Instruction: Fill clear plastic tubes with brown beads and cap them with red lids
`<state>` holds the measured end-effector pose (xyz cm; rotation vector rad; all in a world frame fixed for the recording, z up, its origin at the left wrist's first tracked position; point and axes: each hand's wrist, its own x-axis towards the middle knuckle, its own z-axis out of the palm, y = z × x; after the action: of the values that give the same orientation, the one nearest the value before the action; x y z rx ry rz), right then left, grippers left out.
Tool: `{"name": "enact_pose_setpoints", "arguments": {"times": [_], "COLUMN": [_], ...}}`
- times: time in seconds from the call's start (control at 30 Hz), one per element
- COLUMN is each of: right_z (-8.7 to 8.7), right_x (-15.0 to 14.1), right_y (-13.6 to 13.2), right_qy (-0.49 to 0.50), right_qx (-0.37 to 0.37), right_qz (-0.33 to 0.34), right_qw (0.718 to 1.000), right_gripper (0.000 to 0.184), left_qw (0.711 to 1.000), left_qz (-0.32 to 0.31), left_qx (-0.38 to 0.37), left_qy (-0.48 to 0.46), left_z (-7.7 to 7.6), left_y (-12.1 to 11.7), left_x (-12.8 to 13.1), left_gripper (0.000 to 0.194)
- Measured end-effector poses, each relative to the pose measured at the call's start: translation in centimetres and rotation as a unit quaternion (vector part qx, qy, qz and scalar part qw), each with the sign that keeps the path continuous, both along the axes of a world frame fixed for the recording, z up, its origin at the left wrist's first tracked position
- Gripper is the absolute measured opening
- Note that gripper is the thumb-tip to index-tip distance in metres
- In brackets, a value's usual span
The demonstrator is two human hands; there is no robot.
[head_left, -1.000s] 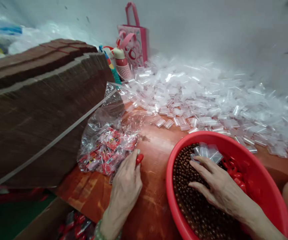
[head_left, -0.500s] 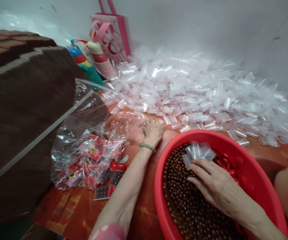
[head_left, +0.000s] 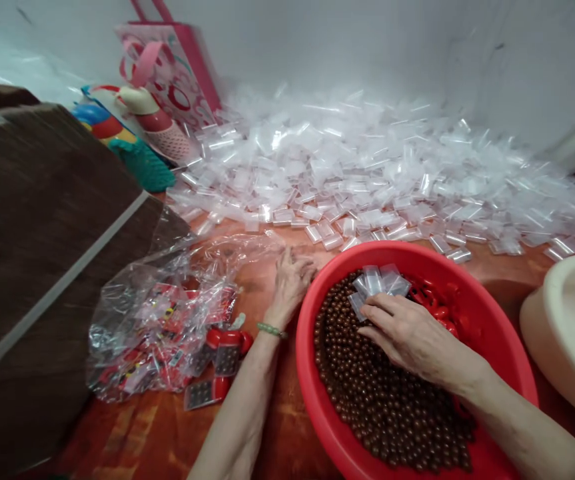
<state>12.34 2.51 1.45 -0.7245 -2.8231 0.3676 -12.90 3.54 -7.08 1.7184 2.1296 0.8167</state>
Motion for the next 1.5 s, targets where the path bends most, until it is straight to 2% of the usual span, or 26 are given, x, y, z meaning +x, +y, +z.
{"name": "enact_pose_setpoints", "arguments": {"times": [0.07, 0.17, 0.27, 0.37, 0.47, 0.53, 0.63, 0.8, 0.87, 0.9, 0.97, 1.03, 1.07, 1.13, 1.23, 1.37, 1.5], "right_z": [0.1, 0.5, 1.2, 2.0, 2.6, 2.8, 2.7, 2.6, 2.8, 2.9, 3.0, 2.6, 2.3, 1.3, -0.3, -1.7, -2.3], "right_x": [-0.1, -0.3, -0.7, -0.8, -0.5, -0.1, 0.4, 0.8, 1.1, 1.2, 1.4, 1.3, 1.2, 0.8, -0.4, -2.0, -2.8], "right_y": [0.0, -0.1, -0.3, -0.5, -0.4, -0.2, 0.0, 0.0, 0.1, 0.2, 0.3, 0.1, -0.1, -1.0, -2.5, -3.5, -3.0], "right_qy": [0.034, 0.124, 0.218, 0.269, 0.287, 0.274, 0.231, 0.225, 0.211, 0.191, 0.105, -0.031, -0.103, -0.219, -0.287, -0.276, -0.237], "right_qx": [-0.019, -0.091, -0.157, -0.208, -0.283, -0.346, -0.431, -0.505, -0.502, -0.486, -0.422, -0.322, -0.267, -0.178, -0.117, -0.146, -0.197], "right_qz": [-0.006, -0.013, -0.010, -0.006, 0.014, 0.042, 0.077, 0.085, 0.062, 0.047, 0.029, 0.033, 0.037, 0.042, 0.051, 0.089, 0.105], "right_qw": [0.999, 0.988, 0.963, 0.940, 0.915, 0.897, 0.869, 0.829, 0.836, 0.851, 0.900, 0.946, 0.957, 0.959, 0.949, 0.946, 0.946], "right_gripper": [0.017, 0.019, 0.025, 0.034, 0.033, 0.029, 0.038, 0.053, 0.053, 0.052, 0.045, 0.032, 0.025, 0.014, 0.020, 0.023, 0.024], "left_qw": [0.998, 0.990, 0.979, 0.946, 0.907, 0.869, 0.817, 0.795, 0.806, 0.818, 0.834, 0.829, 0.825, 0.819, 0.805, 0.800, 0.802], "left_qz": [0.005, -0.010, -0.056, -0.134, -0.209, -0.259, -0.315, -0.323, -0.276, -0.230, -0.117, -0.042, -0.033, -0.045, -0.055, -0.055, -0.051], "left_qx": [0.037, 0.076, 0.097, 0.085, 0.038, 0.009, -0.025, -0.082, -0.073, -0.047, 0.037, 0.105, 0.120, 0.121, 0.109, 0.097, 0.095], "left_qy": [-0.053, -0.115, -0.172, -0.281, -0.363, -0.421, -0.482, -0.507, -0.518, -0.525, -0.538, -0.547, -0.551, -0.559, -0.581, -0.589, -0.587], "left_z": [1.2, 4.1, 7.3, 9.3, 9.6, 9.2, 8.4, 8.5, 8.5, 8.4, 8.1, 7.6, 7.4, 7.0, 6.9, 7.0, 7.1], "left_y": [-0.7, -2.5, -5.2, -7.9, -9.6, -10.1, -10.3, -10.0, -10.0, -10.0, -10.0, -10.2, -10.3, -10.3, -10.3, -10.2, -10.2], "left_x": [-0.4, -0.1, 1.7, 4.2, 6.0, 6.4, 6.3, 6.7, 7.2, 7.5, 8.0, 8.3, 8.4, 8.4, 8.3, 8.2, 8.2], "left_gripper": [0.019, 0.026, 0.027, 0.024, 0.025, 0.025, 0.029, 0.032, 0.029, 0.027, 0.022, 0.021, 0.022, 0.023, 0.024, 0.026, 0.027]}}
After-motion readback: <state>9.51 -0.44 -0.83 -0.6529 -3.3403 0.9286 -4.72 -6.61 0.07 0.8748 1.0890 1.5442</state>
